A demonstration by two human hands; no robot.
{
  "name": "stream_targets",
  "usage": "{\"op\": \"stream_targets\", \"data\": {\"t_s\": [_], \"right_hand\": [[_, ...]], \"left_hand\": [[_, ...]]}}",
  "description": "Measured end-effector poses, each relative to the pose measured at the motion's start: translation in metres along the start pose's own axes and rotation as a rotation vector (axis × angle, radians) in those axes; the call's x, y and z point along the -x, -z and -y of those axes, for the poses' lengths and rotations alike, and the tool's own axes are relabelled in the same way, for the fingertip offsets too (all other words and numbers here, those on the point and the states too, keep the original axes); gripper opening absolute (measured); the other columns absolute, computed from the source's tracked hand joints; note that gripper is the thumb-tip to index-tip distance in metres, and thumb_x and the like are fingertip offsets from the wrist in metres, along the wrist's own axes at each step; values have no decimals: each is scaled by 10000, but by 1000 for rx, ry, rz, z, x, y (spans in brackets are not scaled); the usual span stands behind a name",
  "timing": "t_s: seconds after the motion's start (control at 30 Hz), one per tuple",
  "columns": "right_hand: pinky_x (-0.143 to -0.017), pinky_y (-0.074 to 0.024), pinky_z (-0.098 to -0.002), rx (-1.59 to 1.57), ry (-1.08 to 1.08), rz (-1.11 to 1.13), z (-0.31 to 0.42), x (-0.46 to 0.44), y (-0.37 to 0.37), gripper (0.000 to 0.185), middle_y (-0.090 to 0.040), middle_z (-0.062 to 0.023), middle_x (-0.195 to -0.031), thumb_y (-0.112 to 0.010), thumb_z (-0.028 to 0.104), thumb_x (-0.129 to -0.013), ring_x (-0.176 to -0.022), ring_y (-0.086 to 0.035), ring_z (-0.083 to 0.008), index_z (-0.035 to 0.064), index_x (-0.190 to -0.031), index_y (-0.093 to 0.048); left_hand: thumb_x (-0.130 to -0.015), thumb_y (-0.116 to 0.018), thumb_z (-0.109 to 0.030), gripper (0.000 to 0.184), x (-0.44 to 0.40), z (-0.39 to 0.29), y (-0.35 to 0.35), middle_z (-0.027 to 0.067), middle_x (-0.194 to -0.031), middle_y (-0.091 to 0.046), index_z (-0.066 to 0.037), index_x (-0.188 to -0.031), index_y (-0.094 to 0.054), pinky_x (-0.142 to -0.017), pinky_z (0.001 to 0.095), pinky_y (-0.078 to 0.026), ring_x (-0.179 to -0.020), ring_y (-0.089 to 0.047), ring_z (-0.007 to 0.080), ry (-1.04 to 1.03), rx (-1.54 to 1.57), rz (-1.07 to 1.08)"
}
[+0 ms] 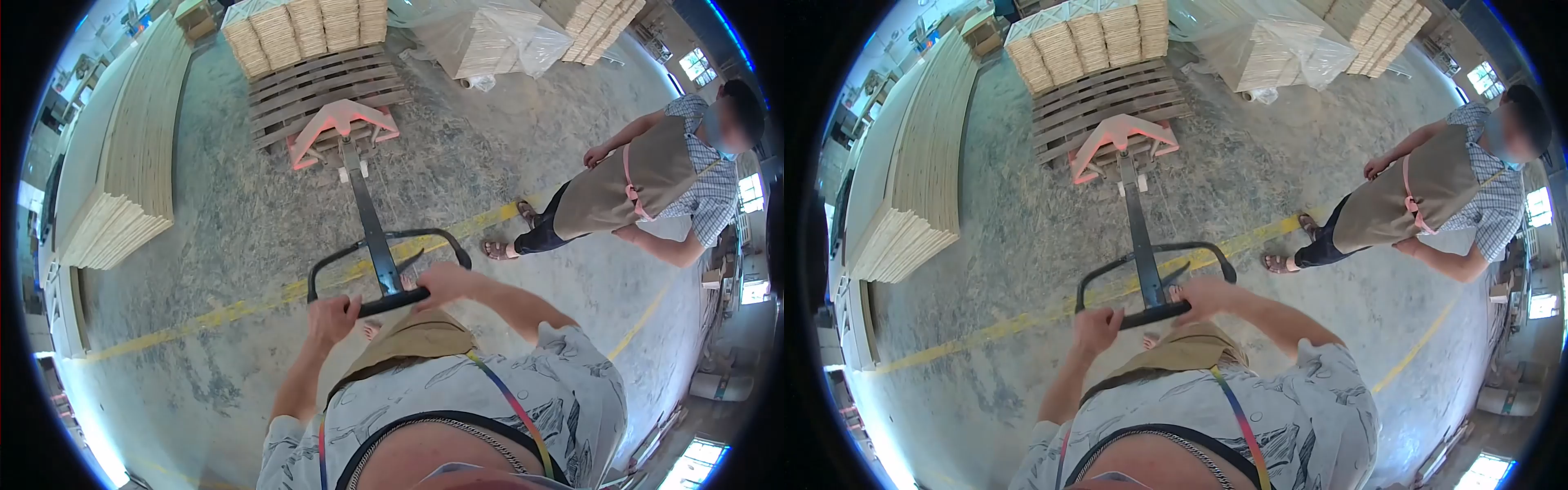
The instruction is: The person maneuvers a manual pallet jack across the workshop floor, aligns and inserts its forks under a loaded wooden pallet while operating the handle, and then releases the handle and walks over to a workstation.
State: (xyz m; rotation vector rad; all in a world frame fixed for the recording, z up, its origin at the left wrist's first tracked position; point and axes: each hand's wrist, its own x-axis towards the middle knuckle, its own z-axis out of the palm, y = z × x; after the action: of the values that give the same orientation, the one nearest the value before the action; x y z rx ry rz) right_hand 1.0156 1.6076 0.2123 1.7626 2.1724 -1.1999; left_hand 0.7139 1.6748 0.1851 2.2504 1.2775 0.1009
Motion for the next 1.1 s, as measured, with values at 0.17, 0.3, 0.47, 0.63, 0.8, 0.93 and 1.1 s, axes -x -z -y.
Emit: {"op": "stream_targets", "data": {"t_s": [0.17, 0.3, 0.47, 0.63, 0.8, 0.93, 1.1], "right_hand": [[-651, -520, -471, 130, 111, -235, 13, -17, 119, 621, -686, -161, -736, -782, 665, -674, -749, -682, -384, 57, -780, -709], [-605, -497, -461, 77, 149, -493, 19, -17, 153, 652, -665, -138, -704, -765, 729, -658, -691, -672, -347, 86, -723, -680], [-615, -515, -477, 85, -96, -245, 13, -6, 81, 664, -688, -123, -697, -752, 762, -629, -706, -690, -340, 118, -787, -740], [-677, -547, -457, 26, -146, -74, 8, 9, -31, 618, -720, -113, -760, -783, 701, -643, -776, -707, -353, 102, -794, -764], [-707, -541, -489, 29, -8, -38, 1, 2, -48, 617, -719, -148, -823, -732, 718, -704, -824, -700, -378, 119, -848, -756], [-729, -541, -479, 33, -147, 93, 9, 1, -8, 619, -717, -148, -830, -736, 697, -717, -838, -697, -375, 99, -876, -752], [-725, -536, -465, 44, -93, 42, 26, -1, 73, 614, -714, -141, -827, -724, 683, -745, -840, -698, -351, 85, -883, -746]], "left_hand": [[-933, -620, -474, 464, -64, -32, 96, 198, -694, -649, -85, -692, -694, -599, 513, -496, -684, -650, 421, 13, -44, -248], [-967, -584, -451, 454, -90, -57, 136, 199, -707, -645, -84, -728, -701, -590, 515, -467, -688, -636, 425, 26, -125, -341], [-984, -539, -411, 436, -54, -22, 62, 189, -703, -656, -88, -743, -706, -608, 525, -470, -684, -645, 420, 1, -191, -254], [-992, -509, -421, 451, 14, -5, -27, 204, -767, -687, -99, -760, -723, -695, 532, -504, -760, -672, 420, 58, -179, 3], [-1015, -437, -470, 534, 21, 15, -53, 206, -802, -702, -97, -800, -753, -789, 531, -500, -800, -676, 422, 22, -131, 116], [-1010, -439, -490, 556, 6, -8, -8, 204, -780, -697, -85, -796, -754, -772, 522, -508, -809, -677, 421, 73, -130, 139], [-994, -494, -483, 547, -31, -26, 51, 190, -706, -679, -92, -701, -741, -653, 505, -528, -701, -672, 403, -10, -111, -106]]}}
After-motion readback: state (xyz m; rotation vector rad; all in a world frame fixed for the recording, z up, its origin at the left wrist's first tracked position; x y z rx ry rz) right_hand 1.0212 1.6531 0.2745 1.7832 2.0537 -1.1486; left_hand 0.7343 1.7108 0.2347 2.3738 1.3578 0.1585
